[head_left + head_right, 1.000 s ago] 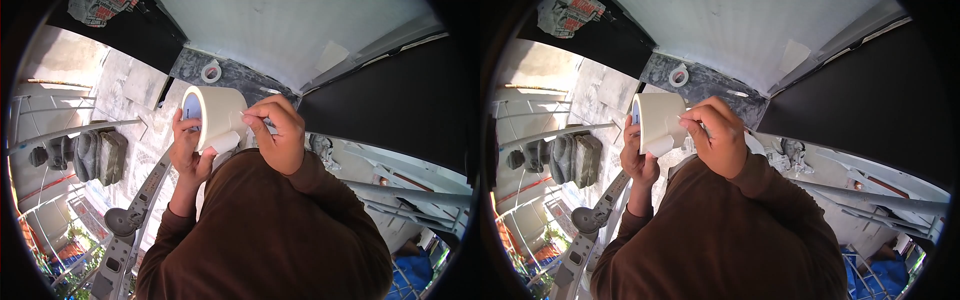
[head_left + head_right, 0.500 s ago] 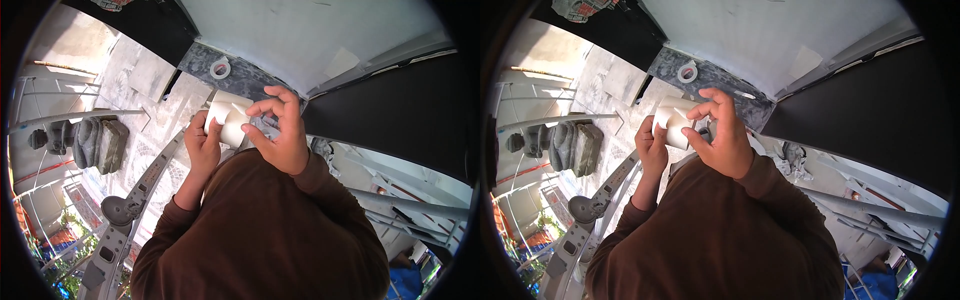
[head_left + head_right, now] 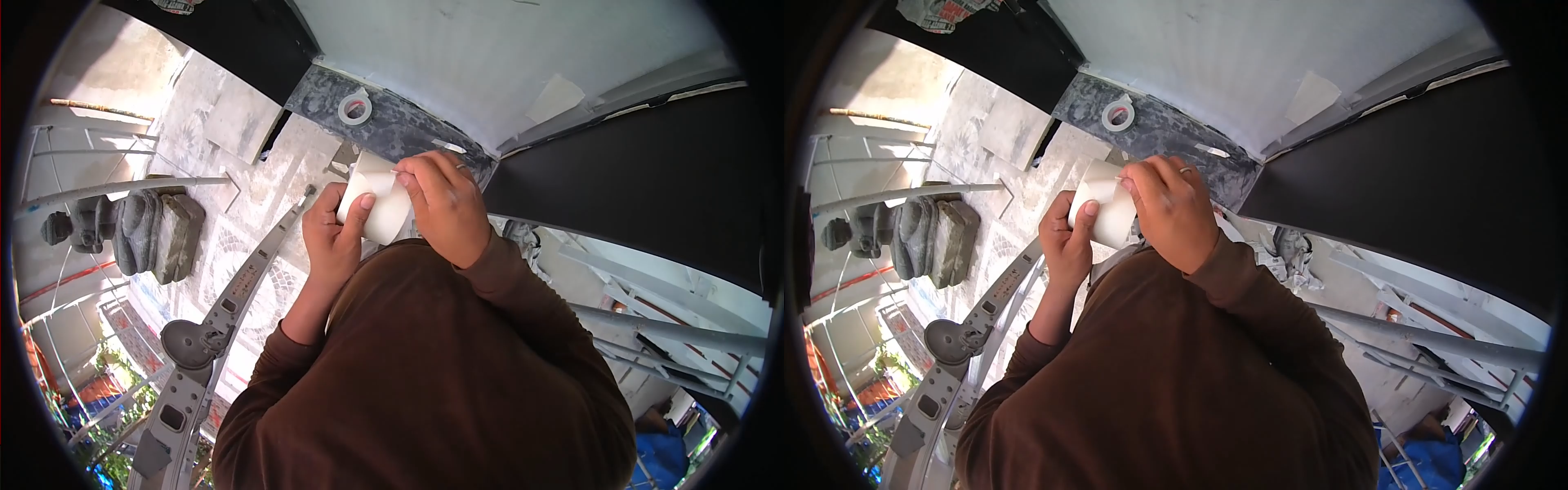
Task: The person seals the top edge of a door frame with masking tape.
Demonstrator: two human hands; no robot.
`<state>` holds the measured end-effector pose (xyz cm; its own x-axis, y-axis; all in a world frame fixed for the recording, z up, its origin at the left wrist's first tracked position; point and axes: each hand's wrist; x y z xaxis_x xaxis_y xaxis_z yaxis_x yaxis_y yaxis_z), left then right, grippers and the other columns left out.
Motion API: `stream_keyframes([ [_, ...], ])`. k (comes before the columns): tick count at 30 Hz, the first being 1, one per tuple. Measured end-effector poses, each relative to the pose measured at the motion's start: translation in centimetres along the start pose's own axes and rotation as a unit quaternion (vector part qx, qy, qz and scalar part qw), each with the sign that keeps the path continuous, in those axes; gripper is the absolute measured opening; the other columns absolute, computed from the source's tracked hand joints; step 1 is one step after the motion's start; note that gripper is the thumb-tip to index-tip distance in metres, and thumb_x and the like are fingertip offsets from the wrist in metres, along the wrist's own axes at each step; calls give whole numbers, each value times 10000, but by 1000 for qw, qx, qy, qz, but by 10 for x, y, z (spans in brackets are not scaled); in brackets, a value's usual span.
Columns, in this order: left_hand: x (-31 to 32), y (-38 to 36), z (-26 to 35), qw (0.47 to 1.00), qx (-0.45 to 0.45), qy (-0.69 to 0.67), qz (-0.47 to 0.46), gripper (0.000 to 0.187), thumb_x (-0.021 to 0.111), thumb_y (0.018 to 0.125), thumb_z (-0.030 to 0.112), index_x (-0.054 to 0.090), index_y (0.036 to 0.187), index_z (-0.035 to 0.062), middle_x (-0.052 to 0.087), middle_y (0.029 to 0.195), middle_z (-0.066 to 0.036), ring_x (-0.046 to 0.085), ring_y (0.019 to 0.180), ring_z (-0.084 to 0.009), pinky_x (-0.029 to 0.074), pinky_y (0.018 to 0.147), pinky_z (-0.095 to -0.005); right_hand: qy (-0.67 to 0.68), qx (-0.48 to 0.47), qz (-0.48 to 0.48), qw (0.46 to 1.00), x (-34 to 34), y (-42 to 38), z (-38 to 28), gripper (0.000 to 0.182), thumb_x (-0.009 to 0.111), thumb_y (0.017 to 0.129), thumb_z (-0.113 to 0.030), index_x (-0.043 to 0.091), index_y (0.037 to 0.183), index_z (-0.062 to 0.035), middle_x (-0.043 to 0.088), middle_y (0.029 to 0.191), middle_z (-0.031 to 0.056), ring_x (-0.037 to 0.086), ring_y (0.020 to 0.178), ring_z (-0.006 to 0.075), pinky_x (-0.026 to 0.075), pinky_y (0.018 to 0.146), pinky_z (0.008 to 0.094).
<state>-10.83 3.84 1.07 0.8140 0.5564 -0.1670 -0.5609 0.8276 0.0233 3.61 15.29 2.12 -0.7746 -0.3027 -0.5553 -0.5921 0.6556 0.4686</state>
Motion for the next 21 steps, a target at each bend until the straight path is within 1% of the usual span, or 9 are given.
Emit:
stream_keyframes([
  [2, 1, 1, 1, 999, -19, 30, 4, 272, 697, 982, 238, 653, 888, -13, 619, 661, -19, 516, 606, -47, 408, 536, -246, -60, -27, -14, 998, 2, 0, 0, 99, 646, 928, -56, 620, 1021, -34, 639, 945, 134, 627, 856, 324, 493, 782, 434],
  [6, 0, 1, -5, 998, -38, 52, 5, 279, 690, 988, 241, 652, 881, -14, 623, 660, -21, 516, 601, -51, 409, 534, -249, -30, -19, -38, 999, 2, -6, -1, 126, 628, 945, -50, 607, 1063, -9, 649, 972, 147, 632, 901, 347, 499, 787, 456],
  [8, 0, 0, -7, 998, -58, -1, -9, 284, 683, 994, 248, 654, 892, -15, 626, 665, -25, 520, 606, -53, 412, 539, -251, 62, 50, -55, 995, -2, -6, -2, 179, 665, 944, -106, 596, 1055, 17, 658, 1007, 160, 638, 933, 372, 512, 789, 458],
  [12, 3, 1, -9, 999, -41, -27, -2, 291, 673, 1001, 257, 654, 893, -12, 625, 670, -24, 522, 614, -53, 417, 547, -251, 121, 79, -80, 986, -10, -1, -5, 300, 732, 919, -180, 593, 1083, 29, 665, 1021, 169, 648, 964, 372, 529, 786, 441],
  [14, -3, 1, -12, 998, -37, -1, -41, 275, 651, 1014, 251, 650, 938, -14, 635, 712, -36, 518, 645, -46, 429, 573, -250, 85, 82, -65, 991, -4, -1, -3, 351, 818, 857, -204, 634, 1065, 10, 659, 945, 127, 646, 811, 230, 523, 720, 349],
  [17, -7, 0, -15, 994, -34, -56, -86, 253, 688, 974, 225, 638, 1019, -19, 671, 785, -84, 590, 677, -97, 465, 623, -267, 178, 148, -96, 968, -3, -1, 11, 374, 821, 848, -149, 642, 1141, -2, 663, 944, 106, 624, 812, 171, 516, 714, 316],
  [18, -11, 2, -14, 994, -34, -56, -87, 253, 688, 974, 225, 638, 1019, -19, 671, 785, -84, 590, 677, -97, 465, 623, -267, 178, 149, -95, 968, -5, 0, 12, 374, 821, 848, -149, 642, 1141, -2, 663, 944, 106, 624, 812, 171, 516, 714, 316],
  [20, -21, 8, -9, 974, 103, 70, -190, 326, 740, 910, 203, 612, 1112, -19, 698, 858, -137, 673, 735, -189, 503, 679, -305, 274, 274, -154, 909, -10, 2, 13, 300, 785, 864, -77, 673, 1135, -12, 665, 905, 64, 608, 814, 129, 507, 713, 289],
  [21, -20, 8, -7, 974, 101, 68, -189, 326, 740, 910, 203, 612, 1112, -19, 698, 858, -137, 673, 735, -189, 503, 679, -305, 273, 275, -155, 909, -10, 1, 16, 300, 785, 864, -77, 673, 1135, -12, 665, 905, 64, 608, 814, 129, 507, 713, 289],
])
Point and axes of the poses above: each hand's wrist, its own y-axis towards the middle knuckle, its own x-axis out of the palm, z = x × y
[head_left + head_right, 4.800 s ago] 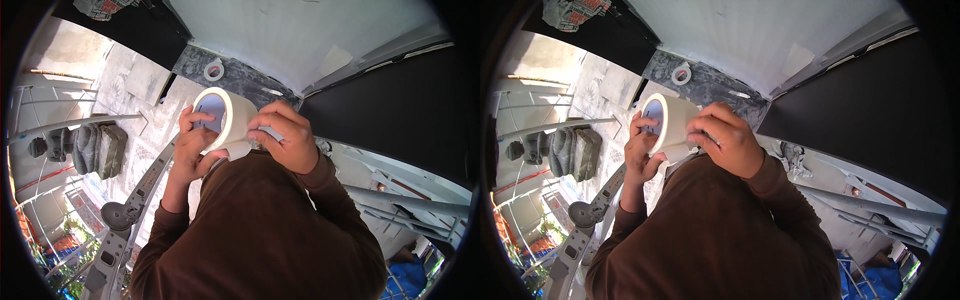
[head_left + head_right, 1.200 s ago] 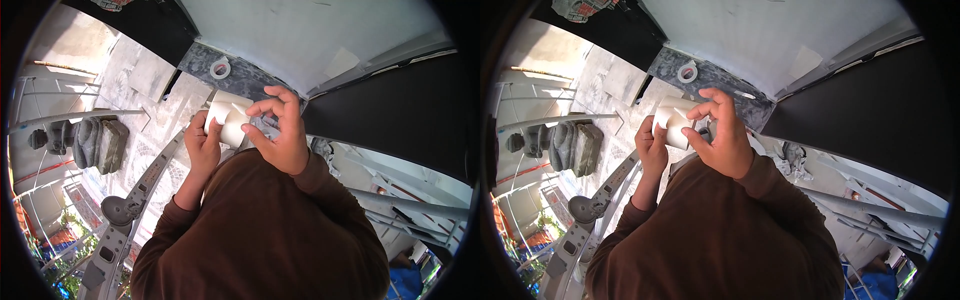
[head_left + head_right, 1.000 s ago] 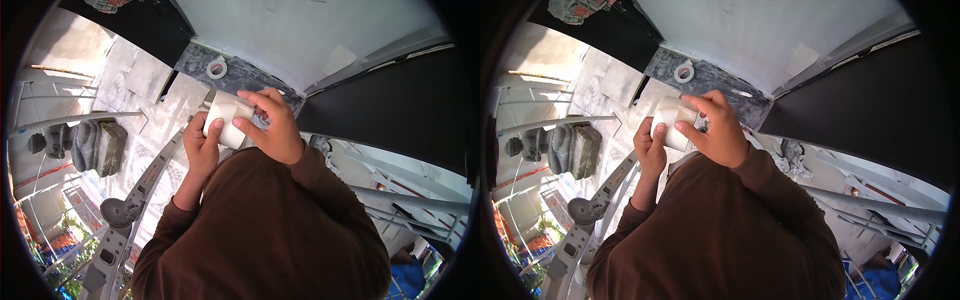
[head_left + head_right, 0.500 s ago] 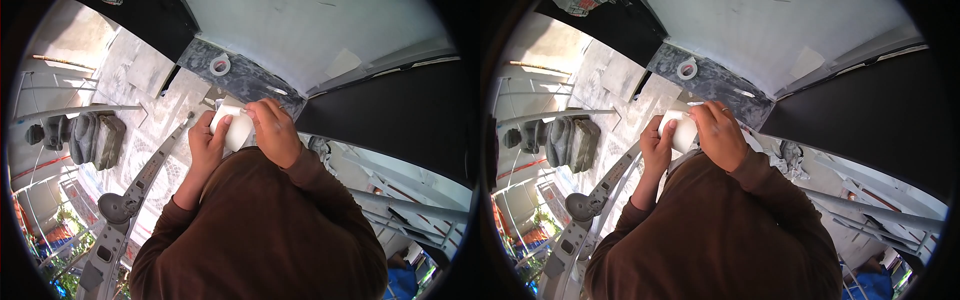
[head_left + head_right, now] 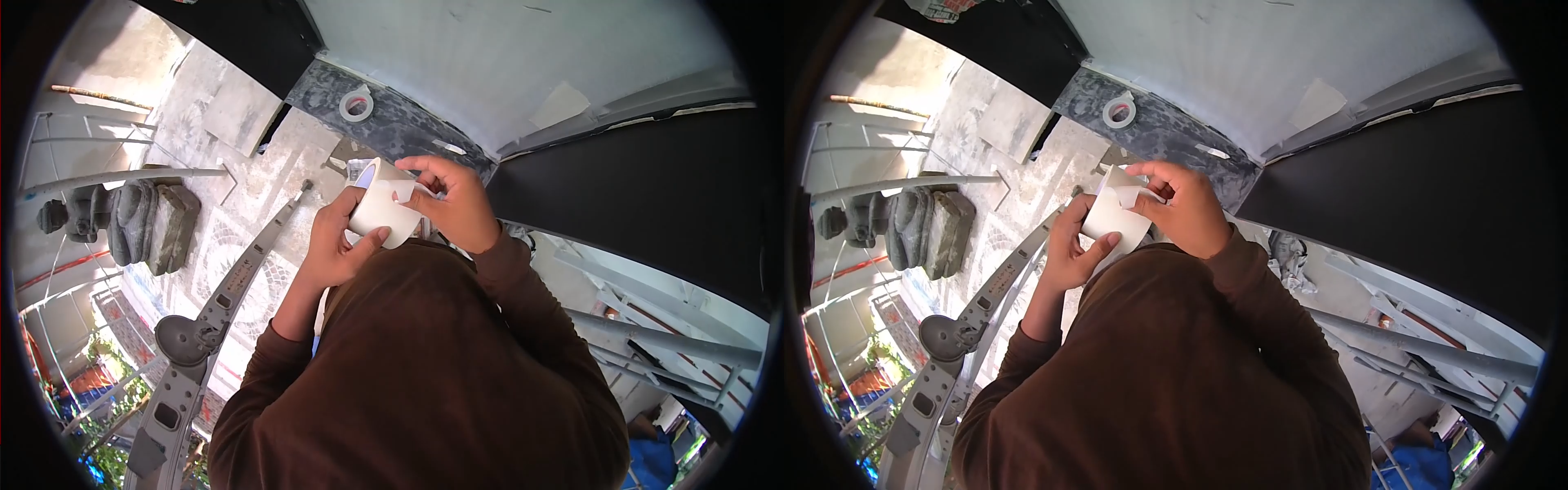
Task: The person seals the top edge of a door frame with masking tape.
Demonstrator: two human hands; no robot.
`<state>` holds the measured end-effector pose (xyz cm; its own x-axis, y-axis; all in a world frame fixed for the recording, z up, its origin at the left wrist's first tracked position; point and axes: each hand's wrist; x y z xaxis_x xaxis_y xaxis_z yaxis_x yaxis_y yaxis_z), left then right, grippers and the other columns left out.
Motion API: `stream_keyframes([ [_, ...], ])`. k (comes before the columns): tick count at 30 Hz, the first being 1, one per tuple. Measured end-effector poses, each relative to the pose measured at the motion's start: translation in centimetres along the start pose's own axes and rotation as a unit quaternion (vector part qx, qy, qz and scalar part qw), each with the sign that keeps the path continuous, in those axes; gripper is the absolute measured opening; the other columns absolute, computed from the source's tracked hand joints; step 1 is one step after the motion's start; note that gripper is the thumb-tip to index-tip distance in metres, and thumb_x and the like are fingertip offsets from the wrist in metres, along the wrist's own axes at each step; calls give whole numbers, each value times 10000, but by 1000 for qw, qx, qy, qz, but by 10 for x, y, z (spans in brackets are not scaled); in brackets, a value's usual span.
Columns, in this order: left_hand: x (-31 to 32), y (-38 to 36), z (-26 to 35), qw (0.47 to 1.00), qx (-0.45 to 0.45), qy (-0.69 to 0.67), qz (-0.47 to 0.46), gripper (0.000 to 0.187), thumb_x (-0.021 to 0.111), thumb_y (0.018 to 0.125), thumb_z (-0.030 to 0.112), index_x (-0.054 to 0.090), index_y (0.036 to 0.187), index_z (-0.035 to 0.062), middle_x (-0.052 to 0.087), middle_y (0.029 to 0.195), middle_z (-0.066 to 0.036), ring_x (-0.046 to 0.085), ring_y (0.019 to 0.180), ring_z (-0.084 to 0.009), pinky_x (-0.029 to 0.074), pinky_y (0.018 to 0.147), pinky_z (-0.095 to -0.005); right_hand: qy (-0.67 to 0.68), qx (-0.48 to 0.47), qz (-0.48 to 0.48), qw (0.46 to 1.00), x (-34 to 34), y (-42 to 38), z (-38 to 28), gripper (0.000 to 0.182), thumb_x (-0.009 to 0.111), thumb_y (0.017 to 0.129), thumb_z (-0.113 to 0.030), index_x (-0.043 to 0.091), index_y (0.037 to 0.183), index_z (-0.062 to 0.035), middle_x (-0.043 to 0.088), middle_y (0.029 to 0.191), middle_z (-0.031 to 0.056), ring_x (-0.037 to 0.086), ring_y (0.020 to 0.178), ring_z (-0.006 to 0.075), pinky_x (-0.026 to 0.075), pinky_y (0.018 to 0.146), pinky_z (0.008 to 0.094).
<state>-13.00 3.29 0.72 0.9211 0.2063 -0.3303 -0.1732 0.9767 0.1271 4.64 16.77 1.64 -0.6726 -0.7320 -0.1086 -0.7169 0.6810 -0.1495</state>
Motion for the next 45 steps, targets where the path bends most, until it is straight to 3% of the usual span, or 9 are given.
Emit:
stream_keyframes([
  [6, 1, 3, -3, 997, -70, 16, -28, 397, 761, 896, 226, 599, 1184, 4, 718, 944, -121, 683, 825, -187, 507, 741, -305, -229, -285, 128, 922, 6, 7, 22, 229, 727, 819, 18, 701, 1039, -41, 659, 872, 88, 655, 795, 260, 539, 700, 367],
  [18, 12, 13, -2, 986, -94, 133, 28, 449, 763, 902, 277, 590, 1192, -18, 685, 805, -192, 673, 662, -333, 496, 608, -375, -283, -256, 125, 916, 5, -17, 1, 183, 690, 820, 48, 698, 993, -13, 673, 899, 114, 664, 805, 307, 546, 686, 388],
  [21, 10, 17, -6, 978, -150, 146, 3, 587, 809, 864, 321, 565, 1235, -62, 700, 823, -243, 716, 736, -385, 548, 653, -401, -215, -161, 106, 957, -2, -16, 2, 141, 682, 863, 25, 698, 1001, -2, 689, 914, 135, 677, 762, 299, 546, 663, 369],
  [23, 5, 25, -7, 968, -238, 3, -72, 621, 834, 846, 306, 551, 1255, -66, 722, 844, -224, 739, 794, -287, 551, 718, -369, -195, -133, 134, 963, -8, -4, 7, 108, 676, 901, -4, 689, 1008, 7, 700, 916, 151, 685, 723, 288, 544, 644, 358],
  [28, 7, 12, -20, 958, -146, -223, -101, 606, 833, 859, 232, 526, 1306, -37, 753, 909, -185, 714, 931, -165, 530, 823, -334, -214, -179, 136, 951, -19, 1, -5, 88, 675, 911, -10, 687, 995, 12, 713, 912, 140, 696, 756, 284, 545, 653, 358],
  [39, 13, 22, -11, 966, -244, 59, -60, 540, 805, 883, 220, 435, 1258, 99, 745, 801, -150, 727, 769, -244, 523, 739, -351, -281, -240, 127, 920, -10, -28, -27, 79, 677, 885, 18, 701, 960, 7, 716, 880, 128, 692, 762, 299, 540, 659, 360],
  [42, 10, 16, -22, 955, -223, -154, -123, 552, 817, 873, 191, 454, 1282, 113, 740, 875, -92, 690, 841, -165, 504, 767, -301, -256, -222, 155, 928, -18, -28, -26, 76, 668, 904, 5, 692, 976, 6, 712, 876, 129, 687, 747, 296, 539, 659, 357],
  [43, 9, 13, -20, 945, -158, -247, -141, 698, 839, 840, 188, 433, 1401, 103, 724, 976, -75, 682, 944, -194, 493, 906, -340, -263, -195, 164, 931, -23, -27, -30, 80, 662, 913, -2, 686, 989, 6, 711, 877, 131, 686, 743, 292, 539, 658, 357],
  [45, 28, 15, -30, 975, -43, -172, -134, 767, 843, 833, 237, 398, 1447, 119, 718, 1019, -69, 688, 957, -204, 510, 881, -335, -288, -221, 166, 917, -35, -22, -28, 92, 644, 936, -19, 667, 1018, 13, 707, 876, 135, 685, 716, 276, 536, 644, 355],
])
Point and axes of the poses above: each hand's wrist, its own y-axis towards the middle knuckle, its own x-axis out of the palm, z = x × y
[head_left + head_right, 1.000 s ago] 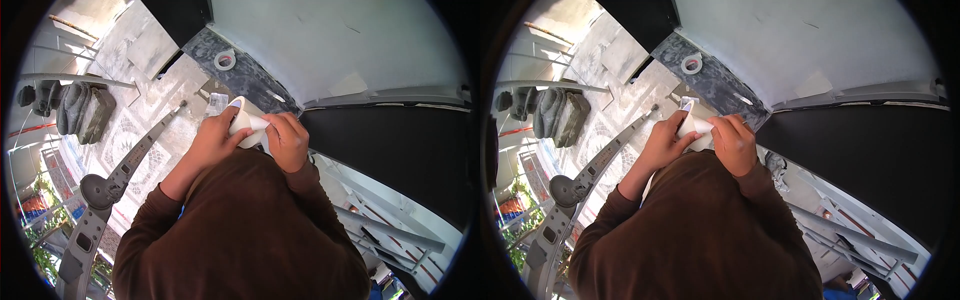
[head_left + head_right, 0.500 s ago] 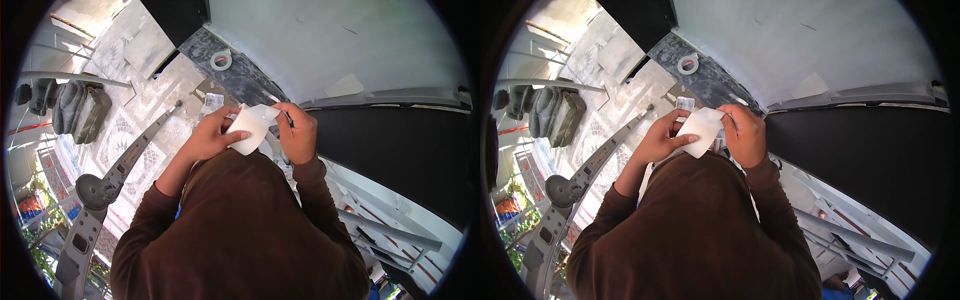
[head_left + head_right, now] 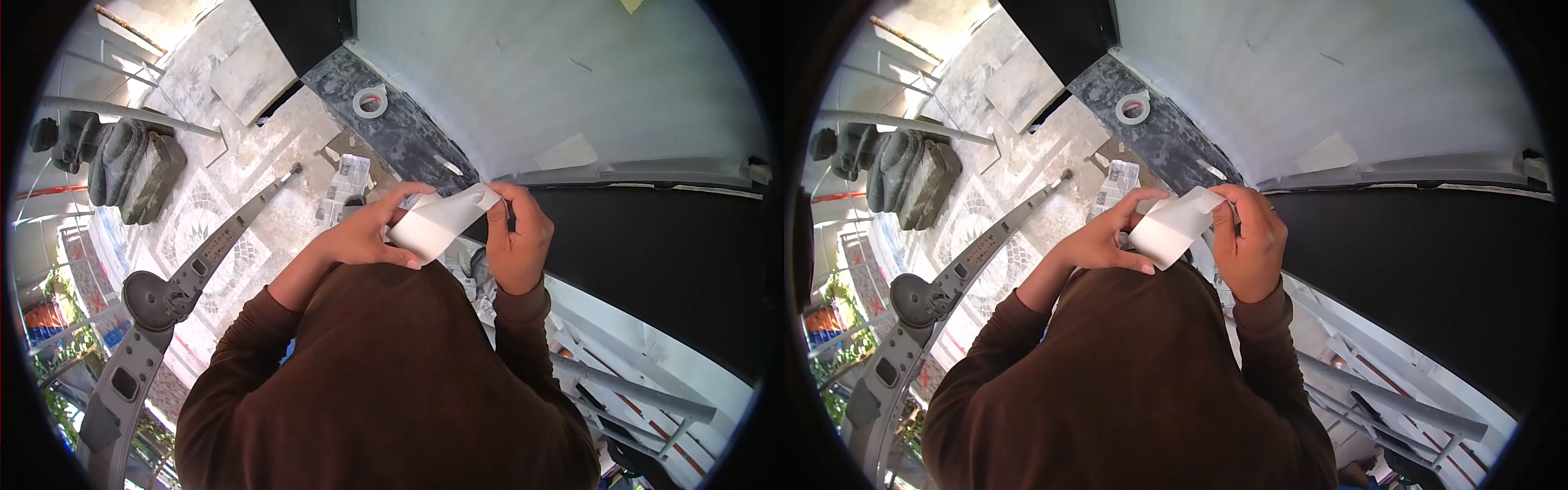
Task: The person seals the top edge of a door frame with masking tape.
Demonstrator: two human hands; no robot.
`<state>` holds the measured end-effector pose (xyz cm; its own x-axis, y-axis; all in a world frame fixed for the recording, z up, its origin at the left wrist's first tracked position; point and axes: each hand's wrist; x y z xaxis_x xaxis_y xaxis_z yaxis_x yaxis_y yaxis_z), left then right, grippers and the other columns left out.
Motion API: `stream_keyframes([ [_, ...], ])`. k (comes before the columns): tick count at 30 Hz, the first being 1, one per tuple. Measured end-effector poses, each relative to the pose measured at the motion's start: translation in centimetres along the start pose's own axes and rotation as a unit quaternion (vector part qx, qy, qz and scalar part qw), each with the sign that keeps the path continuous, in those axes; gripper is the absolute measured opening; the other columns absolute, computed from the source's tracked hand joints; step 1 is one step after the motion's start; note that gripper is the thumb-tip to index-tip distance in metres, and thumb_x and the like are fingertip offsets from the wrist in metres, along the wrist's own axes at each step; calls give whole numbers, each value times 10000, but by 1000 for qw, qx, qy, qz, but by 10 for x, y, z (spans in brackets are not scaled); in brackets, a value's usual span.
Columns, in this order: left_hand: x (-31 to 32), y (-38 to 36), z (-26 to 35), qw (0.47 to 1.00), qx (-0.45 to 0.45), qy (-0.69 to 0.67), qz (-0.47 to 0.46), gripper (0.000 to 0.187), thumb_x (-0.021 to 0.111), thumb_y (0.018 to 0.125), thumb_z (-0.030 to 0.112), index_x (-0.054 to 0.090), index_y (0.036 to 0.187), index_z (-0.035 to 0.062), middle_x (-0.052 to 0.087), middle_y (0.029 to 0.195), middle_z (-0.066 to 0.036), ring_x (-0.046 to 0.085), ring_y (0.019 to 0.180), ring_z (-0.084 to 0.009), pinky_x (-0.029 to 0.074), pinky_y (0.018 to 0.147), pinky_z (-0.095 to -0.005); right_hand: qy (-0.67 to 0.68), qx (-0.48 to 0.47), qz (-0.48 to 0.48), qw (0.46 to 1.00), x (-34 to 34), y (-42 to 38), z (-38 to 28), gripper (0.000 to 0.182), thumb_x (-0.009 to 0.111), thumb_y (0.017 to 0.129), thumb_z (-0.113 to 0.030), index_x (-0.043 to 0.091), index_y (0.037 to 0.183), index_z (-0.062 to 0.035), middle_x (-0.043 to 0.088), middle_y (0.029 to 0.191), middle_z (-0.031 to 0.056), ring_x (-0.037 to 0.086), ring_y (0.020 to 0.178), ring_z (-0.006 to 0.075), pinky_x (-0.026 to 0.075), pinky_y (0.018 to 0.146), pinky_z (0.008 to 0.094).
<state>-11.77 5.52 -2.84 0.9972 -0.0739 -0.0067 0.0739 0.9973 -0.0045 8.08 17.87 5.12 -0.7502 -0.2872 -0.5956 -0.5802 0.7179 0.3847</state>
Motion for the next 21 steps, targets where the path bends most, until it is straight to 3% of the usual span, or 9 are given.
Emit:
stream_keyframes([
  [3, 13, 6, -11, 991, 101, 90, 11, 853, 840, 828, 308, 365, 1518, 147, 732, 1022, -69, 724, 929, -259, 543, 845, -352, -20, -9, -3, 1000, -5, -5, 3, 81, 630, 951, -17, 665, 1011, 25, 711, 880, 134, 694, 714, 251, 537, 642, 335],
  [6, 8, 9, -5, 990, 10, 135, 45, 635, 784, 858, 403, 541, 1379, 132, 741, 956, -168, 729, 835, -387, 564, 793, -449, 19, 45, 27, 998, -8, -17, 0, 81, 617, 961, -11, 671, 1010, 26, 716, 876, 133, 704, 721, 229, 539, 650, 313],
  [11, 0, 22, 4, 961, -121, 248, 18, 686, 798, 810, 481, 554, 1341, 121, 743, 944, -184, 727, 866, -376, 560, 795, -432, 47, 32, 60, 997, -13, -30, 2, 93, 625, 960, -15, 684, 1019, 25, 723, 866, 134, 707, 731, 218, 540, 657, 303],
  [14, -1, 29, 5, 946, -206, 240, -67, 756, 847, 777, 394, 506, 1393, 119, 735, 1034, -173, 724, 961, -319, 543, 862, -406, 88, 78, 64, 991, -14, -35, 21, 97, 635, 972, -44, 678, 1021, 28, 715, 851, 105, 670, 710, 162, 520, 646, 278],
  [15, -2, 26, 3, 982, -95, 123, -107, 783, 860, 767, 326, 480, 1419, 116, 717, 1095, -161, 704, 1012, -288, 525, 901, -393, 111, 104, 83, 985, -18, -33, 25, 102, 638, 978, -58, 674, 1020, 28, 705, 842, 93, 640, 709, 134, 506, 642, 266],
  [17, 4, 24, -2, 989, 15, 3, -150, 817, 873, 757, 258, 454, 1444, 113, 698, 1157, -149, 685, 1064, -257, 507, 940, -379, 135, 135, 107, 976, -29, -29, 33, 110, 642, 985, -71, 670, 1019, 29, 695, 833, 82, 609, 708, 105, 493, 638, 254],
  [19, 16, 17, -3, 981, -108, -52, -154, 878, 885, 766, 177, 400, 1494, 102, 580, 1368, -114, 559, 1270, -192, 427, 1072, -362, 108, 107, 131, 980, -41, -29, 38, 119, 646, 992, -85, 663, 1019, 29, 676, 826, 65, 557, 716, 77, 476, 643, 240],
  [20, 17, 21, 2, 987, -83, 43, -128, 825, 865, 798, 187, 410, 1480, 102, 665, 1208, -138, 646, 1122, -238, 481, 981, -361, 99, 129, 116, 980, -46, -36, 39, 122, 635, 994, -67, 661, 1022, 48, 696, 855, 82, 596, 755, 83, 491, 680, 237],
  [21, 15, 25, 6, 987, -86, 46, -128, 825, 865, 798, 187, 410, 1480, 102, 665, 1208, -138, 646, 1122, -238, 481, 981, -361, 102, 130, 117, 979, -47, -41, 36, 122, 635, 994, -67, 661, 1022, 48, 696, 855, 82, 596, 755, 83, 491, 680, 237],
])
Point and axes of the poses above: each hand's wrist, its own y-axis towards the middle knuckle, its own x-axis out of the palm, z = x × y
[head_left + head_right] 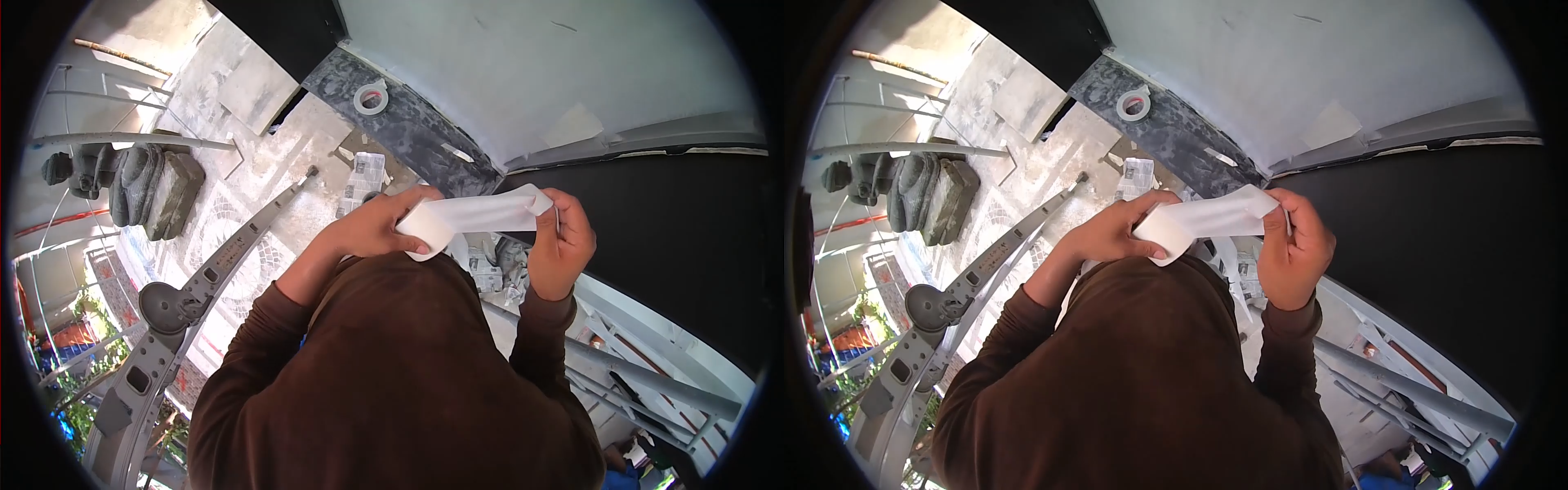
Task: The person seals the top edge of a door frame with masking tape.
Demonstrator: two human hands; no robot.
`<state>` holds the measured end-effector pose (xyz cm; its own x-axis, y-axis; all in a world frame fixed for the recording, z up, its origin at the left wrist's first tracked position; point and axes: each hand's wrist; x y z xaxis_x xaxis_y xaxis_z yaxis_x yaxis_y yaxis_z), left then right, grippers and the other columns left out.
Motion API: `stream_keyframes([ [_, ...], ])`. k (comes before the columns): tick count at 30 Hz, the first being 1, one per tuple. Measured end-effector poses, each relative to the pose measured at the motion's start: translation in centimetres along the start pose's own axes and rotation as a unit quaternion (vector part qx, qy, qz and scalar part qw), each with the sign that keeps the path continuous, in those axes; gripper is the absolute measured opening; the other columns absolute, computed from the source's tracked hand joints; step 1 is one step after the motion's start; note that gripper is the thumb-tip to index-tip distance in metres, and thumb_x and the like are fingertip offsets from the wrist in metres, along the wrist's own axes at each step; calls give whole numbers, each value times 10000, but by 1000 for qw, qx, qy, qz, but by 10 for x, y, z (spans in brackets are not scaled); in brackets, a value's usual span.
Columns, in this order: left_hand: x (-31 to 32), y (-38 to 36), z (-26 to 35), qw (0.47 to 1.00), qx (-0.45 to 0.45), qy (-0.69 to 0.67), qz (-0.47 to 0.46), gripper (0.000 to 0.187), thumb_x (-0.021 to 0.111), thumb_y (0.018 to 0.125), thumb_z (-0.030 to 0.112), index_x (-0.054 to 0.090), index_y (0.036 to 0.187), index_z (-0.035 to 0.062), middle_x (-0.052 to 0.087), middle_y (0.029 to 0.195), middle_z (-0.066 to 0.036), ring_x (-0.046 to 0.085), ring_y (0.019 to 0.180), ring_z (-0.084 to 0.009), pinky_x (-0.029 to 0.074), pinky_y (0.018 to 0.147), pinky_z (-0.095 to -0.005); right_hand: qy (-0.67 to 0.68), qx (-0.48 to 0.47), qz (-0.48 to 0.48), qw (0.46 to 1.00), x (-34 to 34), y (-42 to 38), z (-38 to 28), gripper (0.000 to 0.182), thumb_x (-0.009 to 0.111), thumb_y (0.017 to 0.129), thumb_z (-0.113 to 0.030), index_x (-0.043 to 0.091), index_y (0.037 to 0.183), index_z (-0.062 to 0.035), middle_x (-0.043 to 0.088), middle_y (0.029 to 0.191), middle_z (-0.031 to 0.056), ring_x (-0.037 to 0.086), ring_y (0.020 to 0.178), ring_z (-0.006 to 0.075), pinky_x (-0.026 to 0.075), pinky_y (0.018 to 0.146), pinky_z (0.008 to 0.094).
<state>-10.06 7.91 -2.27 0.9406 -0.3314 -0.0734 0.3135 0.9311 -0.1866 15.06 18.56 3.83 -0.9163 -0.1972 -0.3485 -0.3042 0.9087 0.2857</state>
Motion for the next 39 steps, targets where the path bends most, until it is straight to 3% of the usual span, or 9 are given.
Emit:
stream_keyframes([
  [3, -10, 7, 3, 980, -122, 141, 72, 777, 850, 818, 346, 462, 1457, 134, 697, 856, -155, 687, 815, -342, 512, 788, -393, 61, 8, 42, 997, -4, -10, -8, 125, 603, 1007, -36, 653, 1040, 73, 725, 924, 98, 653, 860, 107, 508, 765, 236],
  [7, -14, 16, -20, 962, -228, 138, 56, 788, 873, 792, 373, 500, 1438, 115, 699, 1066, -153, 679, 1024, -287, 515, 896, -365, 98, 72, 42, 992, -13, -8, 8, 132, 591, 1020, -54, 647, 1059, 59, 710, 933, 80, 626, 850, 93, 494, 764, 231],
  [10, -16, 11, -28, 976, -95, -167, -99, 832, 902, 757, 227, 479, 1460, 89, 601, 1369, -98, 590, 1223, -199, 456, 1044, -373, 113, 121, 57, 985, -13, -5, 28, 139, 585, 1029, -74, 643, 1061, 48, 689, 934, 67, 591, 833, 80, 478, 749, 229],
  [19, -90, 88, -93, 941, -241, 185, -152, 815, 878, 763, 347, 509, 1438, 76, 689, 1206, -166, 631, 1179, -268, 468, 1024, -368, 21, 87, 136, 987, 23, 7, 10, 131, 581, 1022, -55, 639, 1053, 59, 682, 938, 70, 616, 863, 90, 480, 812, 223],
  [22, -140, 113, -84, 960, -59, 38, -272, 927, 891, 763, 267, 390, 1521, 84, 661, 1279, -160, 622, 1203, -254, 459, 1044, -376, -55, 119, 233, 964, 45, 28, 10, 139, 593, 1023, -74, 647, 1054, 50, 674, 946, 54, 596, 868, 80, 468, 805, 217],
  [24, -174, 114, -83, 929, -120, -150, -315, 1023, 873, 763, 160, 268, 1588, 138, 594, 1395, -151, 628, 1214, -268, 457, 1056, -400, -26, 170, 320, 932, 47, 48, 5, 172, 647, 1016, -149, 665, 1047, 20, 655, 932, 8, 547, 840, 52, 419, 764, 201],
  [32, -257, 144, -55, 902, -34, 134, -410, 612, 669, 970, 250, 439, 1520, 111, 727, 1087, -152, 714, 913, -248, 519, 839, -336, -129, 161, 501, 841, 113, 58, -71, 187, 701, 983, -148, 698, 1027, 33, 687, 885, 31, 597, 843, 78, 432, 796, 200],
  [35, -259, 154, -73, 954, 14, 69, -290, 350, 679, 953, 333, 717, 1179, 68, 734, 929, -164, 709, 768, -261, 525, 716, -350, -127, 172, 558, 802, 119, 42, -87, 172, 684, 990, -125, 685, 1038, 40, 670, 862, 22, 573, 781, 50, 416, 733, 174],
  [39, -287, 162, -79, 952, 60, 204, -221, 440, 767, 879, 356, 697, 1203, 68, 724, 802, -112, 684, 669, -244, 516, 683, -311, -44, 230, 548, 803, 130, 28, -72, 149, 665, 998, -122, 656, 941, 16, 652, 840, -8, 534, 747, 26, 392, 689, 171],
])
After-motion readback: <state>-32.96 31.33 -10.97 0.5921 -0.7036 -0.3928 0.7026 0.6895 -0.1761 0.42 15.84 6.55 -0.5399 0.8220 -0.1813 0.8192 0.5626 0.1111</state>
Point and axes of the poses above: each hand's wrist, its own y-axis towards the middle knuckle, its own x-axis out of the palm, z = x × y
